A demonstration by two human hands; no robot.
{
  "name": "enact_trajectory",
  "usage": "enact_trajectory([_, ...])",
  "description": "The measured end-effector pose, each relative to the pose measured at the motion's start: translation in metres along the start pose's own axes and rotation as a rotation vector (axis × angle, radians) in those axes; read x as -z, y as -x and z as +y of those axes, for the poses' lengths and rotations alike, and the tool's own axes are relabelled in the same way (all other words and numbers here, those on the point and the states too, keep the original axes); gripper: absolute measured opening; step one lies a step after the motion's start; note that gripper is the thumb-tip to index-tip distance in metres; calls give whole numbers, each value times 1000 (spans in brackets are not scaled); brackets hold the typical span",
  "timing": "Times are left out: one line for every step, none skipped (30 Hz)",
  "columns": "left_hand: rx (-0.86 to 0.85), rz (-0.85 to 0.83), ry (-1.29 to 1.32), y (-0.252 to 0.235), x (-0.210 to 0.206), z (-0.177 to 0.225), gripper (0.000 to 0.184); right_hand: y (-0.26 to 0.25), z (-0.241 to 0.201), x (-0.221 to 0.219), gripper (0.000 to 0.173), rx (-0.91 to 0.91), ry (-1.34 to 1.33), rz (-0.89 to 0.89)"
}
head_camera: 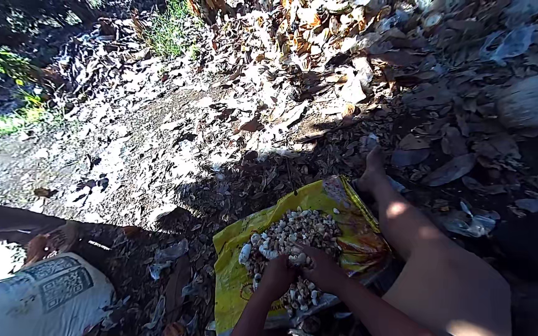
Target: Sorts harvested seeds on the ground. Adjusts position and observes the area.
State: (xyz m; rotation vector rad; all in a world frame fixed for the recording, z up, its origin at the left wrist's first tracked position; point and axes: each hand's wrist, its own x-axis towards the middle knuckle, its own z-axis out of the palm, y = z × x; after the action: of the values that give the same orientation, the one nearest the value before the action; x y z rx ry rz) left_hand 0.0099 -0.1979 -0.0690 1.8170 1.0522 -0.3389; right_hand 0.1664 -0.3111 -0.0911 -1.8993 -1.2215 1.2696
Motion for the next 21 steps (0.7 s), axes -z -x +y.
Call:
enact_trajectory([-3, -22, -34, 0, 0, 0, 26, 0, 2, -1, 62, 18, 27, -5])
enact_trajectory([-8, -22, -43, -1, 0, -2, 25, 1, 2, -2, 50, 29, 40, -5])
enact_trajectory([-12, -11, -32, -1, 0, -3, 24, 1, 2, -2, 44, 29, 48, -9])
enact_trajectory([-16, 2, -9, -1, 0, -3, 23, 1, 2, -3, 41, 24, 60, -12])
enact_trajectory([-17, 9, 25, 1, 0, -1, 22, 0, 2, -3, 40, 20, 68, -12])
enact_trajectory([-16, 9, 67, 3, 1, 2, 22, -1, 3, -4, 39, 23, 72, 0])
enact_trajectory([-11, 8, 110, 5, 1, 6, 22, -1, 4, -4, 38, 30, 71, 18])
enact_trajectory([-7, 13, 143, 7, 1, 9, 22, -1, 4, -4, 38, 36, 73, 38])
enact_trajectory([-11, 25, 162, 7, 0, 9, 23, 0, 3, -3, 38, 43, 74, 52])
enact_trajectory([-20, 40, 160, 6, -1, 9, 23, 1, 2, -3, 39, 54, 75, 65])
enact_trajectory([-30, 55, 143, 4, -2, 7, 23, 3, 1, -3, 43, 68, 84, 71])
enact_trajectory([-34, 65, 119, 3, -3, 5, 23, 4, 0, -3, 43, 79, 92, 76])
enact_trajectory([-34, 70, 94, 3, -4, 4, 23, 5, -2, -3, 41, 89, 99, 83])
enact_trajectory([-32, 71, 81, 3, -5, 4, 23, 6, -2, -4, 39, 104, 105, 102])
enact_trajectory([-25, 72, 77, 3, -5, 4, 24, 6, -3, -4, 37, 116, 109, 122])
enact_trajectory([-22, 80, 85, 3, -6, 5, 24, 6, -4, -3, 37, 116, 112, 125])
enact_trajectory([-20, 89, 105, 4, -7, 5, 24, 5, -4, -2, 37, 109, 107, 118])
enact_trajectory([-21, 102, 144, 4, -8, 4, 24, 5, -3, -2, 36, 104, 99, 117])
enact_trajectory([-25, 123, 202, 3, -9, 4, 24, 3, -1, -2, 35, 98, 93, 120])
enact_trajectory([-31, 148, 273, 3, -10, 4, 24, 3, 0, -1, 35, 84, 94, 116])
enact_trajectory([-36, 177, 359, 2, -10, 3, 24, 2, 1, -1, 35, 71, 101, 117])
